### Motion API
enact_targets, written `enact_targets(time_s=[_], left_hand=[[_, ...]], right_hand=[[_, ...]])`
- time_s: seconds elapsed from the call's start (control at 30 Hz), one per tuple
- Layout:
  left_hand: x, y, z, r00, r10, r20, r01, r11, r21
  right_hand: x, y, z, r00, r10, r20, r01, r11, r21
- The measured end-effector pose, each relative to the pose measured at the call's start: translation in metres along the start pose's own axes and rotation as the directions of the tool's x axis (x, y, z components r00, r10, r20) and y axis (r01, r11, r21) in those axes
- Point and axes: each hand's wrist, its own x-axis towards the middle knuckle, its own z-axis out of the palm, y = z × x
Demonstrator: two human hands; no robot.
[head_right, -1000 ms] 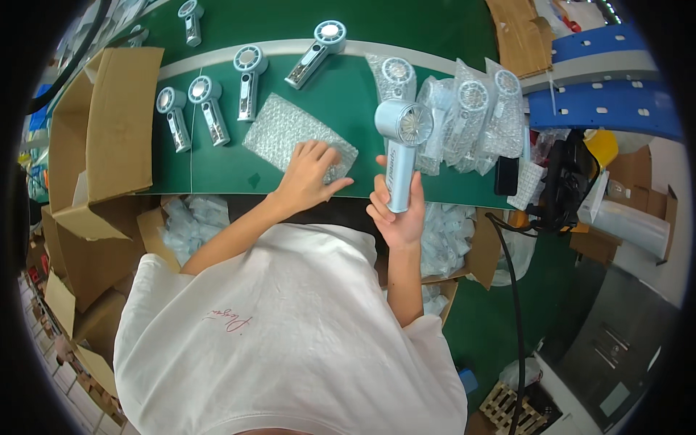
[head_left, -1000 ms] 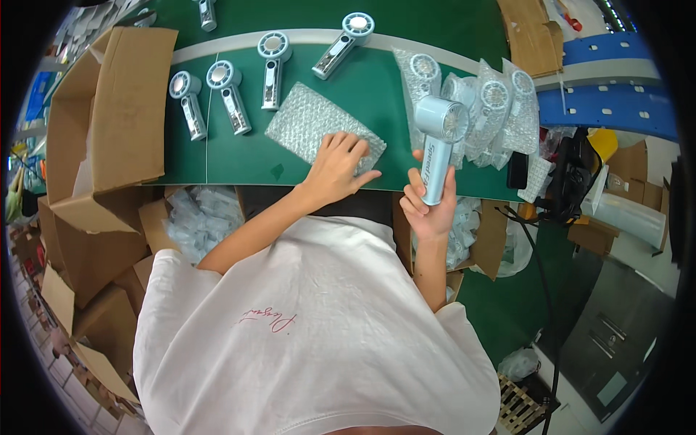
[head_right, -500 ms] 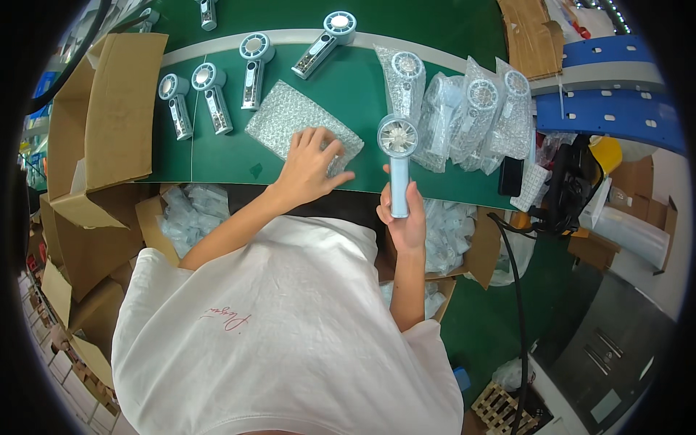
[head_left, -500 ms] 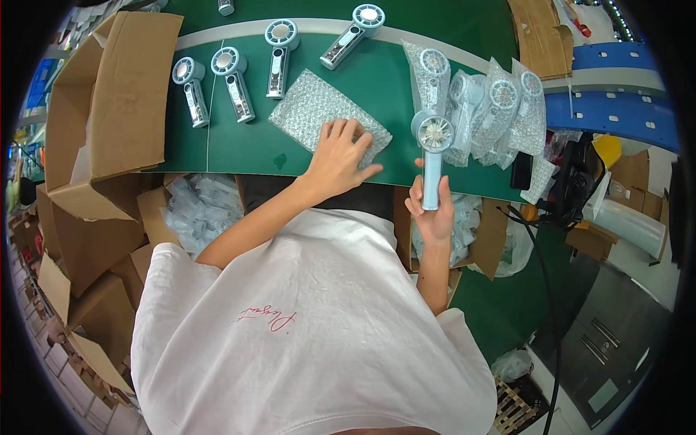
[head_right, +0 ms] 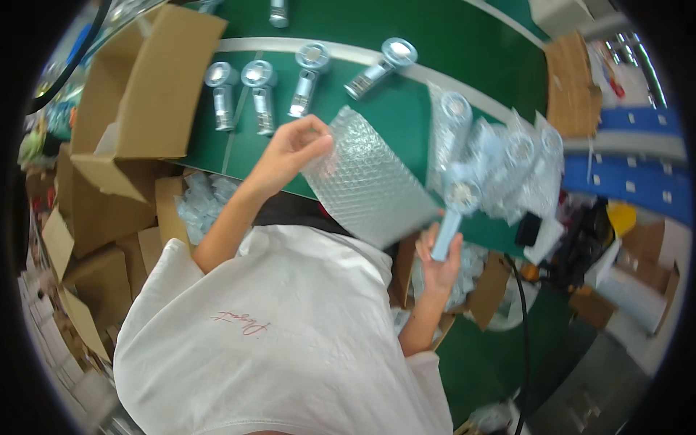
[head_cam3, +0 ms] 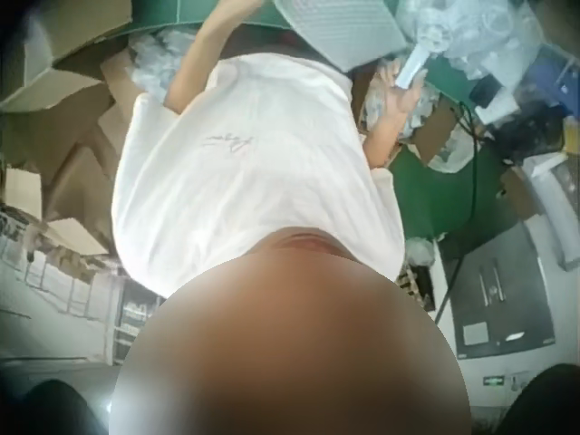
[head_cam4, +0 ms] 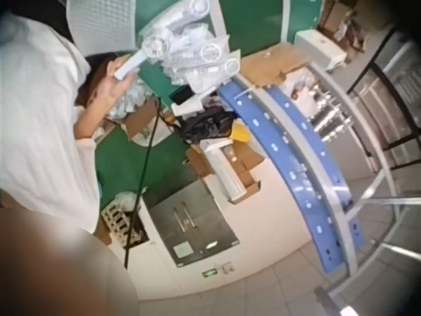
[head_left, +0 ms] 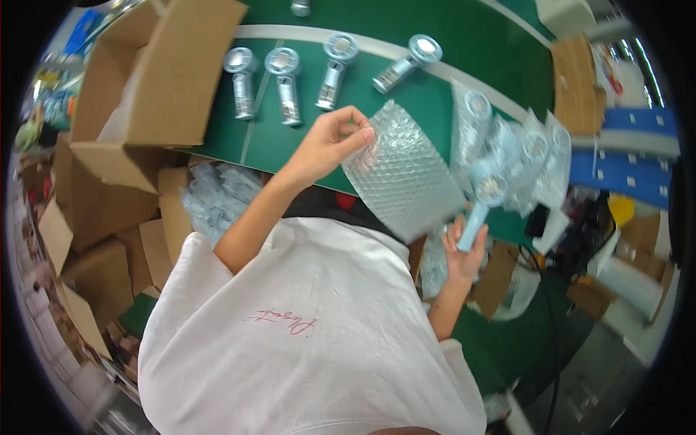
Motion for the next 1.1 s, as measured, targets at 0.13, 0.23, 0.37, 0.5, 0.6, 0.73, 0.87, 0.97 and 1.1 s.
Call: enact_targets(time_s=[0.13,0.23,0.37,0.5,0.6,0.73,0.87,0.97,1.1], left_hand=[[0.004,-0.042,-0.028,0.852,0.402,-0.336,-0.161,0.811,0.562],[0.003,-0.070,0.000,0.491,0.834,-0.252,-0.307,0.436,0.846],[-0.006,-0.095,0.044,0.776,0.628,0.065,-0.397,0.406,0.823],[0.011,-0.101,0.051,0.826,0.556,0.091,-0.321,0.331,0.887],[0.015,-0.099,0.044,0.850,0.506,0.146,-0.280,0.201,0.939],[0.011,-0.097,0.034,0.824,0.518,0.229,-0.379,0.205,0.903],[0.006,-0.081,0.047,0.871,0.456,0.183,-0.324,0.254,0.911],[0.007,-0.088,0.046,0.868,0.465,0.174,-0.317,0.251,0.915],[0.017,-0.097,0.038,0.824,0.525,0.213,-0.348,0.172,0.922]], right_hand=[[0.006,-0.002,-0.003,0.996,0.022,0.085,-0.019,0.999,-0.035],[0.014,0.001,0.007,0.993,0.088,0.085,-0.085,0.996,-0.031],[0.024,0.010,0.014,0.990,0.110,0.086,-0.105,0.992,-0.065],[0.022,0.018,0.024,0.994,0.001,-0.109,-0.032,0.956,-0.290],[0.016,0.018,0.034,0.986,-0.054,-0.157,-0.002,0.940,-0.340],[0.009,0.017,0.030,0.984,-0.061,-0.167,-0.009,0.921,-0.389],[0.003,0.021,0.024,0.978,-0.080,-0.195,-0.030,0.863,-0.504],[0.002,0.023,0.025,0.976,-0.081,-0.200,-0.043,0.833,-0.551],[0.003,0.026,0.025,0.978,-0.057,-0.200,-0.064,0.833,-0.549]])
